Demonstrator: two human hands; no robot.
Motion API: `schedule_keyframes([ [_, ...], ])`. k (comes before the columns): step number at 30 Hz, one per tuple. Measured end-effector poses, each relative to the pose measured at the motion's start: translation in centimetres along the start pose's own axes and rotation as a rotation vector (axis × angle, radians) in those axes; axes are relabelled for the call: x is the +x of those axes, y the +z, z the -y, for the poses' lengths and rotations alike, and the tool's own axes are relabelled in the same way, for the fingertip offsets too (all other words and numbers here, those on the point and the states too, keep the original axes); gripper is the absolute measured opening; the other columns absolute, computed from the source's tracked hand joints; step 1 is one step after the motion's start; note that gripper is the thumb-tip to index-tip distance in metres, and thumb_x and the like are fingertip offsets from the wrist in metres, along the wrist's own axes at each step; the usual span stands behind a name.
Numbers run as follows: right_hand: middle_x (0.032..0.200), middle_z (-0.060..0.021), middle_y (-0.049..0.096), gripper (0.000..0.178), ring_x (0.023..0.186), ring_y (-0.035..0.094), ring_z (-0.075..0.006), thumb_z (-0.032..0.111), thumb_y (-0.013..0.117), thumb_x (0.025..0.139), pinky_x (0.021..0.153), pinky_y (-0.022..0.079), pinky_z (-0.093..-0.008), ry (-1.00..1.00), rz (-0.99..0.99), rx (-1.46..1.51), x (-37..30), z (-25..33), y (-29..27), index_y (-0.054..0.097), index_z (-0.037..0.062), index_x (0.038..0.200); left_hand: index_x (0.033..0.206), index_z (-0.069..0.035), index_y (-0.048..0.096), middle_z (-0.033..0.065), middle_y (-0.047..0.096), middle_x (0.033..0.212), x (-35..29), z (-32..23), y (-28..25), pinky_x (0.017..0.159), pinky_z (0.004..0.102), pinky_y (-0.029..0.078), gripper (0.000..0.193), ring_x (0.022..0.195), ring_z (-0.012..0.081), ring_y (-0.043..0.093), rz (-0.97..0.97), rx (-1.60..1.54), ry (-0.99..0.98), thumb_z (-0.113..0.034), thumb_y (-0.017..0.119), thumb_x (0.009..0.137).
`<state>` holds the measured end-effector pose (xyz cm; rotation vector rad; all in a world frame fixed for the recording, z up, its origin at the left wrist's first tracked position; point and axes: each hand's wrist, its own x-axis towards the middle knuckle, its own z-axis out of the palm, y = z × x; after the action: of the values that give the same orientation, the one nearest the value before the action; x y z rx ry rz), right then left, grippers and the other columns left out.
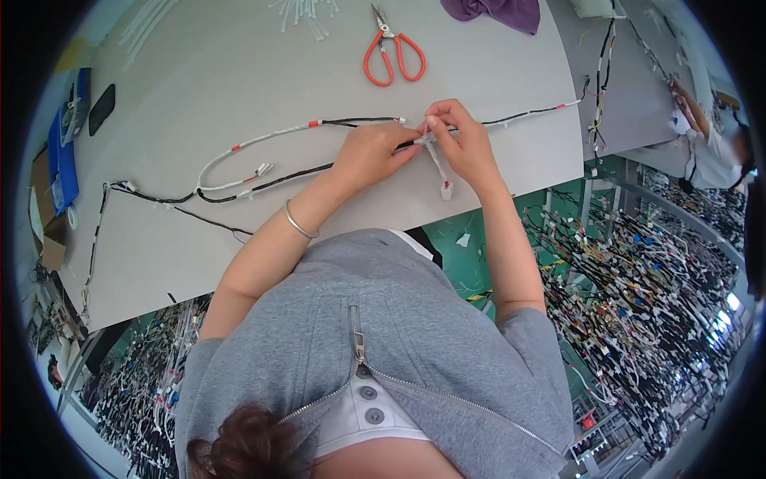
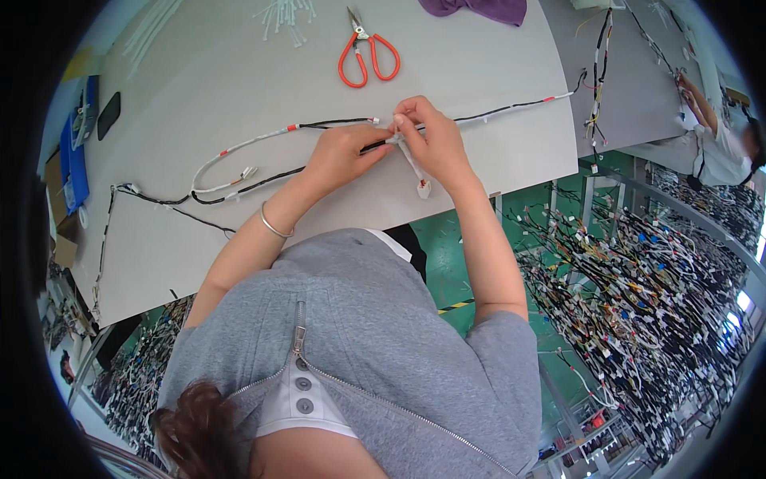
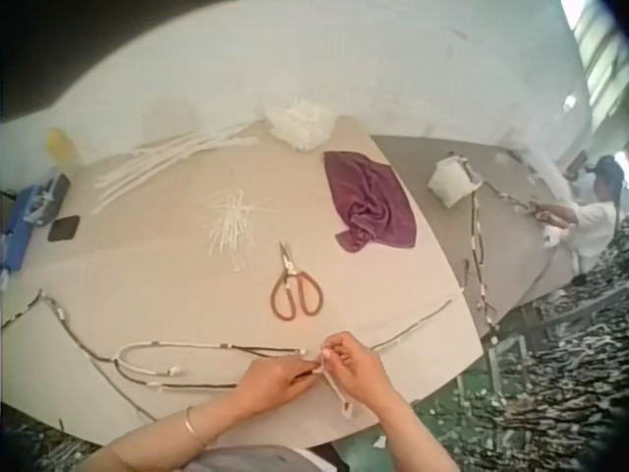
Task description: The recorder is assembling and organizing wire harnesses at a manual assembly station, including using scissors to trim components.
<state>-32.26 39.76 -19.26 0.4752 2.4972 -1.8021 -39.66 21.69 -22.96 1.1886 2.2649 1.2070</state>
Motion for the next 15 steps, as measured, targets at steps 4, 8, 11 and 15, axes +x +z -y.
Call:
schedule_keyframes([
  [4, 0.088, -0.0063, 0.07, 0.012, 0.086, 0.067, -0.0131, 0.014, 0.061, 0.098, 0.082, 0.051, -0.0276, -0.055, 0.061, -0.034, 0.5, -1.7, -0.5, 0.06, 0.0017, 0.101, 0.107, -0.011, 0.073, 0.0085, 0.071, 0.087, -0.1, 0.5, 0.5, 0.066, 0.0402, 0.054, 0.023, 0.079, 0.0295, 0.068, -0.039, 0.037, 0.063, -0.023, 0.071, 0.086],
  [8, 0.086, -0.0037, 0.068, 0.012, 0.084, 0.064, -0.0123, 0.013, 0.062, 0.097, 0.078, 0.05, -0.0265, -0.073, 0.072, -0.08, 0.7, -1.8, -0.1, 0.061, 0.0018, 0.102, 0.107, -0.009, 0.073, 0.0093, 0.073, 0.092, -0.3, -0.1, 0.6, 0.071, 0.0379, 0.055, 0.024, 0.08, 0.0297, 0.069, -0.001, 0.079, 0.03, -0.016, 0.073, 0.084],
  [11, 0.087, -0.0023, 0.067, 0.012, 0.083, 0.063, -0.0119, 0.012, 0.062, 0.096, 0.076, 0.05, -0.0265, -0.093, 0.003, -0.11, 0.7, -1.8, 0.4, 0.062, 0.002, 0.101, 0.105, -0.01, 0.073, 0.0076, 0.072, 0.086, -0.5, -0.4, 0.7, 0.068, 0.0381, 0.054, 0.022, 0.076, 0.0287, 0.069, -0.007, 0.099, 0.032, -0.017, 0.073, 0.084],
  [15, 0.088, -0.0017, 0.066, 0.011, 0.083, 0.062, -0.0112, 0.012, 0.063, 0.096, 0.076, 0.05, -0.026, -0.101, -0.089, -0.061, 0.8, -2.7, 1.1, 0.062, 0.0016, 0.1, 0.101, -0.015, 0.074, 0.0011, 0.069, 0.082, -0.1, 0.0, 0.4, 0.064, 0.0367, 0.052, 0.019, 0.079, 0.0225, 0.065, -0.072, 0.206, 0.103, -0.024, 0.072, 0.084],
])
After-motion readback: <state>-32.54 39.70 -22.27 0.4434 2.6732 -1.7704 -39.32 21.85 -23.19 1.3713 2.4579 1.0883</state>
